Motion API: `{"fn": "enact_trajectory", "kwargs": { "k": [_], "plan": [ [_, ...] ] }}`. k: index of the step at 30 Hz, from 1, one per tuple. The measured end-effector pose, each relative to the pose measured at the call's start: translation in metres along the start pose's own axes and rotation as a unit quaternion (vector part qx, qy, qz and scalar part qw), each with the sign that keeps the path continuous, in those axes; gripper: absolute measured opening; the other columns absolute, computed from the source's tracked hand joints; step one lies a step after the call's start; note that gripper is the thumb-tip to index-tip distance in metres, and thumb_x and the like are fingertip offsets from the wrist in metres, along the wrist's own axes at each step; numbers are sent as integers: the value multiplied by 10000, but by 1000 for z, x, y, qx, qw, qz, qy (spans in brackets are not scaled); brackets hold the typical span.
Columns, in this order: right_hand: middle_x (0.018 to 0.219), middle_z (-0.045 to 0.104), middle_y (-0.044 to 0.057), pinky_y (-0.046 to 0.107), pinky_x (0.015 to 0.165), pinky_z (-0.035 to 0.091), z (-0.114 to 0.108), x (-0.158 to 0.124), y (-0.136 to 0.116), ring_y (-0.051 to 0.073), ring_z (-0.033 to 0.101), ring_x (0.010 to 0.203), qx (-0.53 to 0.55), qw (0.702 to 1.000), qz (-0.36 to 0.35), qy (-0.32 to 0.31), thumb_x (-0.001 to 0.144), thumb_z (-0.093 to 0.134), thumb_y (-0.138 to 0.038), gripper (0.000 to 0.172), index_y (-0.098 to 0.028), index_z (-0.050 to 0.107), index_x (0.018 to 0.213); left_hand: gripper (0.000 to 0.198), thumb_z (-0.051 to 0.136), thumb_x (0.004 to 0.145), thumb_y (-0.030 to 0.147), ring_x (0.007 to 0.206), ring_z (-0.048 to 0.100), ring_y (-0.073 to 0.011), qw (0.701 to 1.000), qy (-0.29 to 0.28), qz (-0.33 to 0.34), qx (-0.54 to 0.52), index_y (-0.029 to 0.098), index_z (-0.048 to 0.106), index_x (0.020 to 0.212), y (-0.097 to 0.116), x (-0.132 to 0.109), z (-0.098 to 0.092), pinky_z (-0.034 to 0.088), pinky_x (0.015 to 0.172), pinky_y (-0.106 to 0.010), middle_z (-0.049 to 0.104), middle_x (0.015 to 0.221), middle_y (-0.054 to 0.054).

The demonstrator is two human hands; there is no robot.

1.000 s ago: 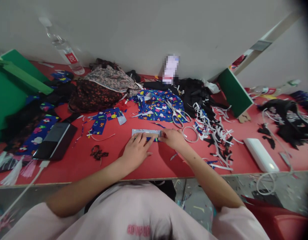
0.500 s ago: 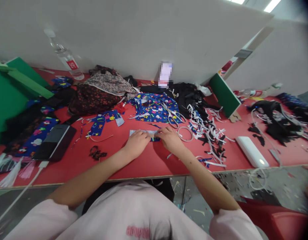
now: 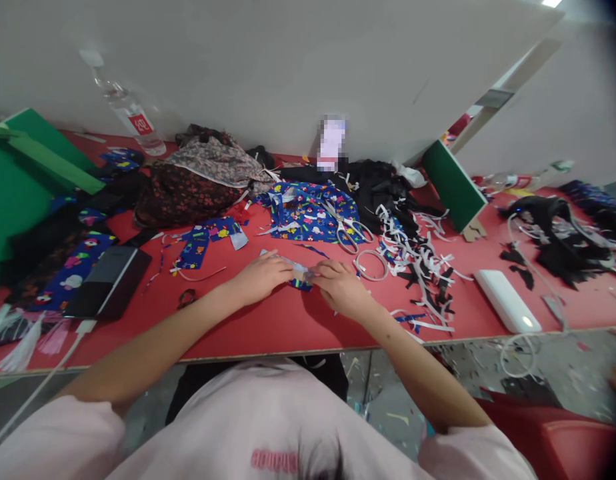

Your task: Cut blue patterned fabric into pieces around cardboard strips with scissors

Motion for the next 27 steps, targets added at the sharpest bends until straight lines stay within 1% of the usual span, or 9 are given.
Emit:
{"fn": "enact_trajectory", "kwargs": {
  "k": [3, 5, 9, 14, 18, 21, 23, 25, 27],
  "plan": [
    [1055, 636, 74, 370, 920, 325, 5, -1, -5, 220, 456, 1092, 1, 999, -21, -31, 825, 472, -99, 280, -198, 644, 1023, 429, 383, 805, 42, 1167, 488, -175, 1000, -20, 20, -4, 255, 601, 1108, -5, 0, 1, 191, 1066, -462, 606, 1214, -34],
    [1013, 638, 90, 374, 907, 330, 6, -2, -8, 230, 465, 1064, -10, 998, -28, -47, 819, 488, -116, 254, -182, 650, 1003, 445, 392, 784, 25, 1190, 470, -166, 999, -32, 32, -11, 262, 616, 1087, -10, 1, 2, 172, 1076, -450, 595, 1234, -28],
    [1067, 609, 94, 384, 911, 326, 2, 1, -10, 237, 444, 1085, -15, 999, -23, -34, 818, 503, -137, 271, -201, 631, 1048, 450, 431, 755, 16, 1215, 447, -160, 998, -44, 50, -24, 278, 636, 1058, -20, 6, 4, 177, 1082, -419, 590, 1243, -12],
    [1006, 623, 88, 374, 909, 352, 11, 4, -9, 223, 460, 1059, 9, 999, -34, -38, 844, 482, -137, 247, -199, 637, 1026, 411, 451, 769, 32, 1203, 458, -174, 997, -24, 75, -25, 274, 651, 1034, -27, 10, 1, 222, 1073, -411, 610, 1216, -8],
    [1082, 607, 87, 373, 917, 370, 15, 1, -10, 228, 438, 1114, 29, 999, -38, -21, 847, 458, -121, 267, -186, 631, 1039, 349, 444, 816, 84, 1196, 465, -188, 996, 0, 84, -9, 259, 650, 1036, -28, 10, -1, 272, 1055, -402, 610, 1215, -5],
    [1102, 608, 88, 370, 921, 376, 17, -2, -13, 214, 459, 1103, 42, 998, -43, -18, 849, 437, -99, 290, -170, 613, 1068, 341, 423, 831, 84, 1219, 447, -206, 998, 6, 60, 20, 224, 643, 1050, -20, 6, -2, 265, 1063, -420, 583, 1253, -22],
    [1105, 610, 88, 373, 922, 374, 17, -3, -13, 211, 478, 1079, 46, 998, -38, -18, 845, 439, -96, 297, -165, 604, 1083, 355, 388, 855, 98, 1266, 398, -207, 998, 16, 34, 42, 200, 618, 1105, -9, 0, -2, 238, 1080, -422, 516, 1327, -54],
    [1113, 609, 86, 373, 926, 371, 18, -4, -13, 214, 485, 1071, 45, 998, -35, -16, 845, 441, -100, 301, -166, 601, 1090, 399, 361, 874, 109, 1309, 339, -185, 999, 21, 10, 50, 186, 538, 1224, 4, -7, 0, 218, 1095, -392, 435, 1392, -78],
    [1114, 611, 83, 368, 929, 369, 18, -3, -14, 213, 488, 1069, 43, 998, -36, -12, 851, 433, -102, 300, -169, 604, 1088, 429, 375, 883, 145, 1321, 319, -177, 999, 9, -5, 44, 185, 457, 1302, 16, -14, 9, 225, 1096, -376, 408, 1410, -84]
  ]
}}
Point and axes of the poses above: each hand's wrist, its own x-axis towards the middle knuckle, its own z-axis out of the palm, y = z × x, the point moved 9 cm from there along x, towards the middle knuckle
